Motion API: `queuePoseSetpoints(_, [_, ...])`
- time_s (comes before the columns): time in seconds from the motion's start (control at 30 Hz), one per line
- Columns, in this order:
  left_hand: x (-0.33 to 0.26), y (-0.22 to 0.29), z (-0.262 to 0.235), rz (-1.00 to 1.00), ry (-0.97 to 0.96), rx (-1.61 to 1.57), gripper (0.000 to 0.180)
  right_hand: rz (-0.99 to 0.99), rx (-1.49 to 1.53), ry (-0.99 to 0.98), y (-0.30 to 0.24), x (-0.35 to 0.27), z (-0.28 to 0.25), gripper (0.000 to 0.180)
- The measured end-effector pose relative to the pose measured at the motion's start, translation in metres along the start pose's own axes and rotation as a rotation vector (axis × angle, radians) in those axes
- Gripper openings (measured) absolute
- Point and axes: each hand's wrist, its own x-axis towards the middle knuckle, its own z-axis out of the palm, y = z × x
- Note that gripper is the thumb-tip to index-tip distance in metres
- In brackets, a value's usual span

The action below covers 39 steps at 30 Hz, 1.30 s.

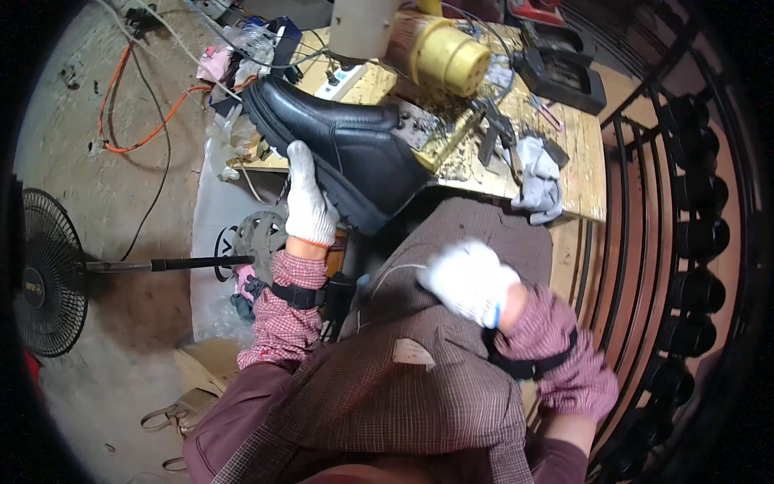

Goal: Polishing and inspecting black dress shoes at a manufacturing station.

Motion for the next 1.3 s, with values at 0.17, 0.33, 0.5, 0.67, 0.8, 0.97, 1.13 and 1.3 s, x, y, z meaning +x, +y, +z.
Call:
queuePoseSetpoints(0.17, [-0.014,-0.017,-0.022,-0.366,-0.156,-0.222,0.086,0.273,0.284,0.329,-0.001,-0.071,0.02,0.028])
queuePoseSetpoints(0.33, [-0.013,-0.047,-0.016,-0.467,-0.171,-0.131,0.09,0.616,0.379,0.513,-0.02,-0.104,0.026,0.046])
queuePoseSetpoints(0.5, [0.003,-0.048,-0.007,-0.442,-0.184,-0.182,0.09,0.667,0.42,0.525,-0.024,-0.114,0.046,0.053])
queuePoseSetpoints(0.67, [0.007,-0.039,0.001,-0.472,-0.152,-0.196,0.092,0.607,0.335,0.537,-0.016,-0.089,0.038,0.071])
queuePoseSetpoints(0.8, [-0.012,-0.045,0.008,-0.393,-0.036,-0.046,0.095,0.412,0.258,0.457,-0.014,-0.076,0.014,0.086])
queuePoseSetpoints(0.97, [-0.066,-0.061,0.054,-0.49,-0.254,-0.185,0.101,0.199,0.473,0.48,-0.02,-0.088,-0.009,0.074])
queuePoseSetpoints(1.13, [-0.091,-0.065,0.113,-0.803,-0.667,0.27,0.098,0.496,0.241,0.53,-0.078,-0.171,-0.045,0.041])
queuePoseSetpoints(1.3, [-0.091,-0.076,0.126,-0.763,-1.154,0.254,0.097,1.147,0.263,0.476,-0.183,-0.279,-0.114,0.055])
